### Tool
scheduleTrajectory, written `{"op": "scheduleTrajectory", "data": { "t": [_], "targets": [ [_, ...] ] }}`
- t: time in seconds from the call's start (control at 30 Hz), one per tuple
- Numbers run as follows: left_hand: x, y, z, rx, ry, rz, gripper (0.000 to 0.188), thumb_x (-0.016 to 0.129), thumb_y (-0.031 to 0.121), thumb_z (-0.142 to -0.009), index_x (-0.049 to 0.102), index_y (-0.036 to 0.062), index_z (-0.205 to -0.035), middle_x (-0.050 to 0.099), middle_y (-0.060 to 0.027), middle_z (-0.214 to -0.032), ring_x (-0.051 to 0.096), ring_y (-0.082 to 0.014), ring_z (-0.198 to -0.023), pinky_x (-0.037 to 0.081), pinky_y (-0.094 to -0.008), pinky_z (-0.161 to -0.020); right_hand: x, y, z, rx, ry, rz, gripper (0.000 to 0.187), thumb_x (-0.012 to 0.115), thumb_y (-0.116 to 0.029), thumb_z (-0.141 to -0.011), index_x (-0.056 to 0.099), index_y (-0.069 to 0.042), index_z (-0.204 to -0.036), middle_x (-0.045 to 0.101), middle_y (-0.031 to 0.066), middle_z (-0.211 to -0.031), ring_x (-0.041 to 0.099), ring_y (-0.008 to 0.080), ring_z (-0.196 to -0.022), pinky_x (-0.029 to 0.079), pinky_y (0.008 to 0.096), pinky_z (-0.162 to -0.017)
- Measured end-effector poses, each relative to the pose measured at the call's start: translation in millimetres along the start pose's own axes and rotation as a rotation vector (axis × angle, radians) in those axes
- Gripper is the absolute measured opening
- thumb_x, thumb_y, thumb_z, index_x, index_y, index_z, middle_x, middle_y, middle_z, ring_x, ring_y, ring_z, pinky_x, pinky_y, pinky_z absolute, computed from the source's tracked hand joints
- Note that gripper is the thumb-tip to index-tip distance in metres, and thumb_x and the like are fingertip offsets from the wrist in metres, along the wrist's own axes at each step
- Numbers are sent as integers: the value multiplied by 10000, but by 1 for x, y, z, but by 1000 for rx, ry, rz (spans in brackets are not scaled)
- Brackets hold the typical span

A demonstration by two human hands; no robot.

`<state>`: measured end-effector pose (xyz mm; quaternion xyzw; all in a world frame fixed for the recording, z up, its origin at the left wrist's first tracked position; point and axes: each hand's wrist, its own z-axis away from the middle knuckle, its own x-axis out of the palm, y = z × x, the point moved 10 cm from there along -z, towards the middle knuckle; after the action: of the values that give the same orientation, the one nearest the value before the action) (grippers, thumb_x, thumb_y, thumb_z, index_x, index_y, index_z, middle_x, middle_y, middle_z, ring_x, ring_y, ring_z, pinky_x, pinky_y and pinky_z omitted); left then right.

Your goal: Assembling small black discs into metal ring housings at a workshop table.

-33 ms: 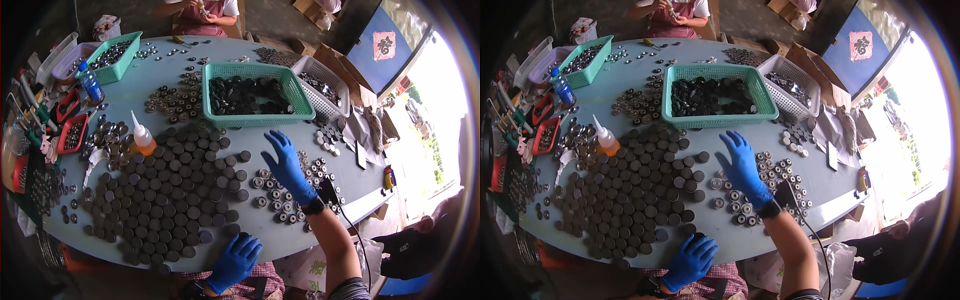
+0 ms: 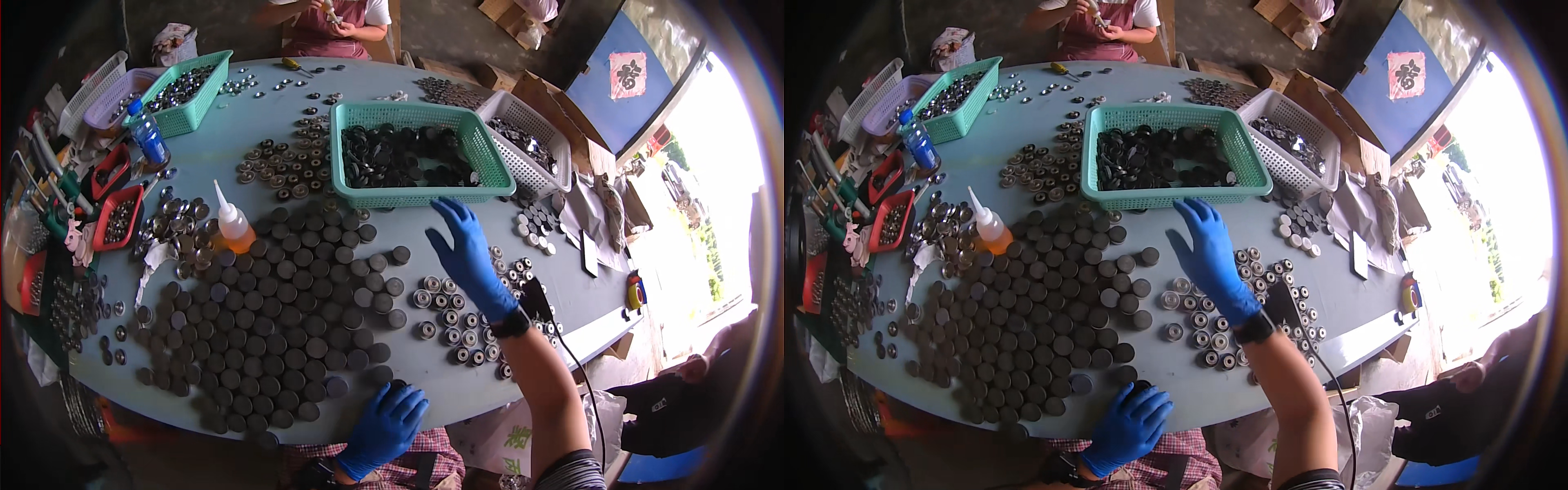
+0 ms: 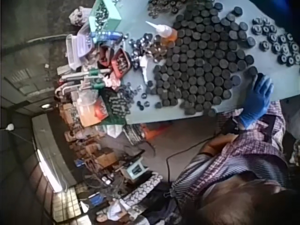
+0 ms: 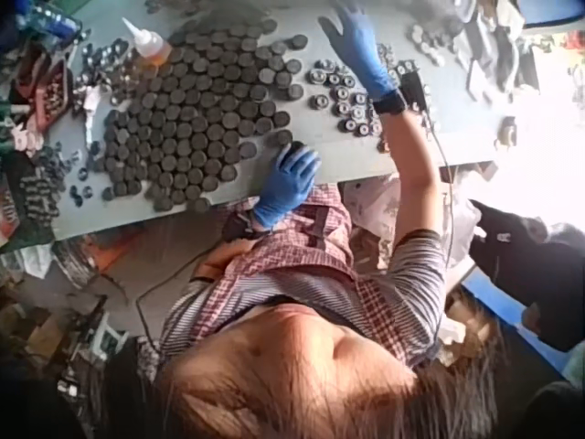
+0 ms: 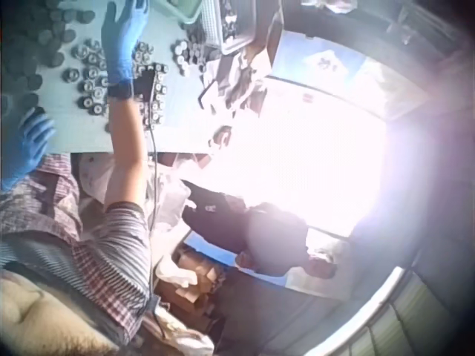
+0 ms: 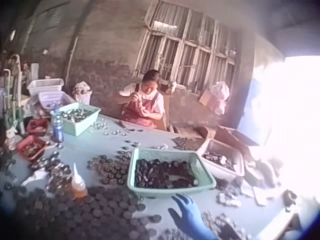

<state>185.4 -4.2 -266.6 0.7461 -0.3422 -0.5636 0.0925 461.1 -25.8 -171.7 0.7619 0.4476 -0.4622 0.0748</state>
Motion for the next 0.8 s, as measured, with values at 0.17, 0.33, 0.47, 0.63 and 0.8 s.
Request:
{"op": "scheduleTrajectory", "data": {
  "t": [0.17,0.33,0.47,0.63,0.8],
  "targets": [
    [-1,1,-3,43,9,-8,293,656,177,-844,648,93,-1125,588,-58,-1221,538,-224,-1204,400,-454,-1051,73,41,-107,84,-187,-80,564,705,-279,-835,546,-71,-1334,558,230,-1277,500,399,-1219,435,471,-1012],
    [3,6,-6,80,-8,43,290,667,161,-845,656,68,-1119,587,-76,-1229,543,-239,-1193,424,-444,-1030,159,73,-133,74,-495,85,608,707,-419,-832,555,-85,-1316,535,227,-1325,557,374,-1186,460,439,-1006],
    [-1,0,-3,56,-17,70,285,667,169,-857,660,54,-1118,582,-93,-1234,535,-264,-1199,427,-450,-1029,178,33,-136,133,-685,168,661,652,-525,-825,566,-80,-1307,567,257,-1258,590,354,-1152,478,423,-981],
    [-3,2,-6,64,-28,99,292,672,169,-858,655,40,-1120,580,-110,-1229,532,-271,-1200,430,-456,-1027,178,39,-121,116,-861,36,540,701,-423,-792,629,-59,-1183,667,211,-1077,662,320,-1000,518,397,-892],
    [-8,2,-6,82,4,149,293,683,145,-846,651,20,-1108,580,-120,-1212,541,-279,-1184,438,-459,-1020,163,61,-116,174,-649,-197,432,756,-278,-740,662,-40,-1088,697,184,-1017,685,287,-942,527,381,-850]
  ]
}}
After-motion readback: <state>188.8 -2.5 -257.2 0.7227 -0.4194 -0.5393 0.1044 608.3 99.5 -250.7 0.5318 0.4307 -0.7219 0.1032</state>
